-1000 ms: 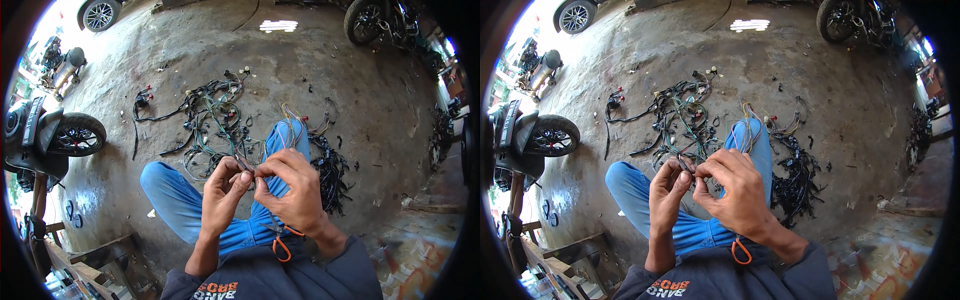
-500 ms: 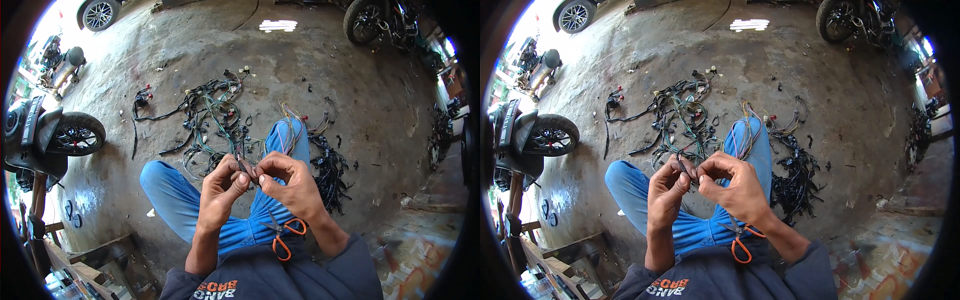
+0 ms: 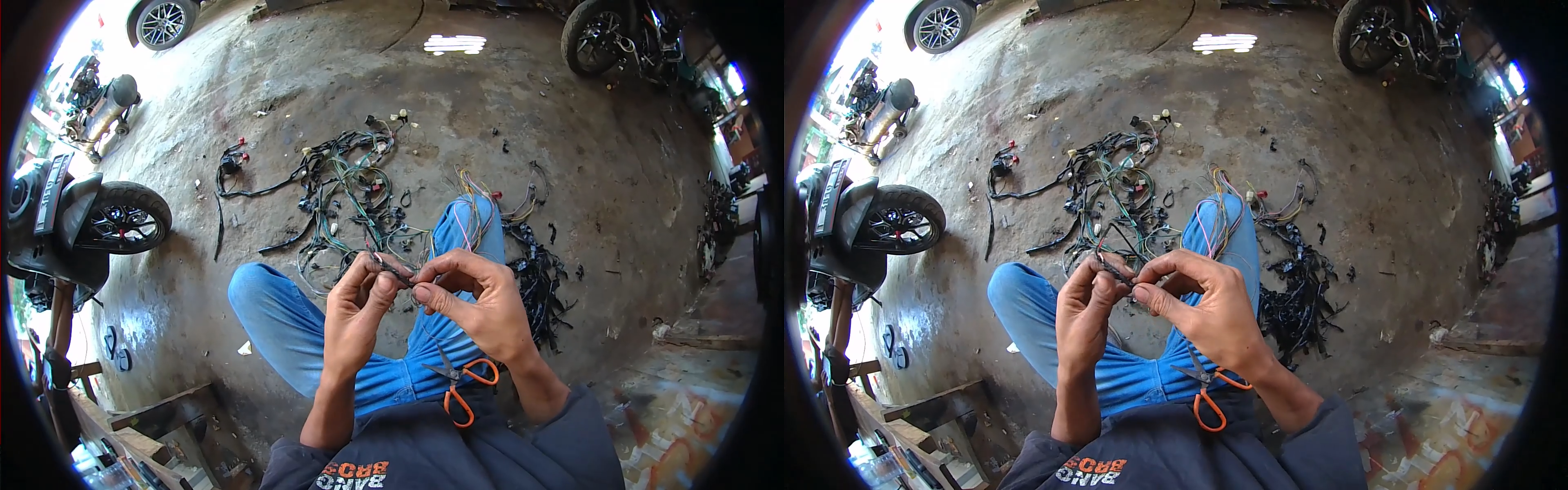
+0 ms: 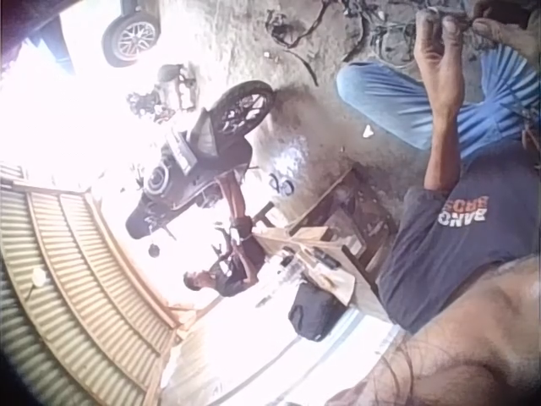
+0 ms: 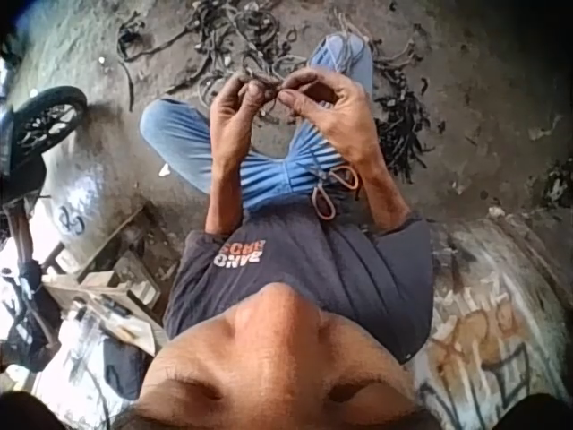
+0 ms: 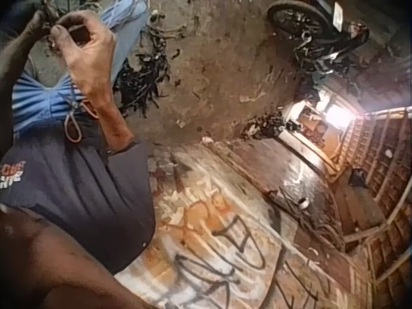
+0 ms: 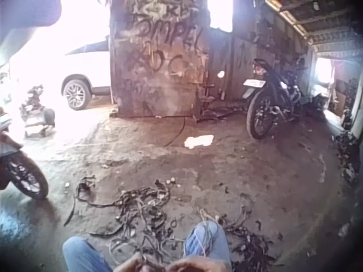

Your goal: Repairing a motorcycle wiring harness by cutting and stripping wires.

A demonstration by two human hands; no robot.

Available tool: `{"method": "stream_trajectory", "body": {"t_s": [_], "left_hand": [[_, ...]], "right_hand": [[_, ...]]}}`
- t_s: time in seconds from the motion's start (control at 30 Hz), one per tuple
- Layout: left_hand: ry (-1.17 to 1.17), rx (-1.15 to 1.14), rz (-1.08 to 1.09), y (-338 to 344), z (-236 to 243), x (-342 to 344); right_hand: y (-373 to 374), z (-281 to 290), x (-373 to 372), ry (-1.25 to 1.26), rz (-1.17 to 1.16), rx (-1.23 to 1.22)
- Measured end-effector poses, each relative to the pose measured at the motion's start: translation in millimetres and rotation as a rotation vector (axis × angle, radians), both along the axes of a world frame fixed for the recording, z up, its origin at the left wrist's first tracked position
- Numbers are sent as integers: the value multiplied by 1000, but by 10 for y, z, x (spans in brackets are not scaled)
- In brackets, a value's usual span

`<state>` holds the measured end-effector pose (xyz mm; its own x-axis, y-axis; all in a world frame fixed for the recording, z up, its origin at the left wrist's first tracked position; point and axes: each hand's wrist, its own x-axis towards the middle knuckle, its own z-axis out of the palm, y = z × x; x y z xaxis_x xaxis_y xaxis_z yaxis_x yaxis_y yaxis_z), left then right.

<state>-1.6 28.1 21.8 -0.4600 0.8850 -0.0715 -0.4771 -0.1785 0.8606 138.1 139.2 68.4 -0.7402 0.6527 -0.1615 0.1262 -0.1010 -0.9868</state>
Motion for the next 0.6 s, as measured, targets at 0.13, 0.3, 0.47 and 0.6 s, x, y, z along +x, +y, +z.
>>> {"method": "stream_trajectory", "body": {"t_s": [0.13, 0.3, 0.47, 0.6], "left_hand": [[106, -81, 75, 63, 78, 85], [153, -75, 83, 39, 66, 66], [274, -91, 47, 50, 142, 46], [173, -86, 40, 60, 190, 90]], "right_hand": [[-1, 65, -15, -39, -28, 49], [30, 108, 0, -58, 30, 141], [129, 148, 4, -49, 110, 258], [146, 142, -5, -27, 195, 230]]}}
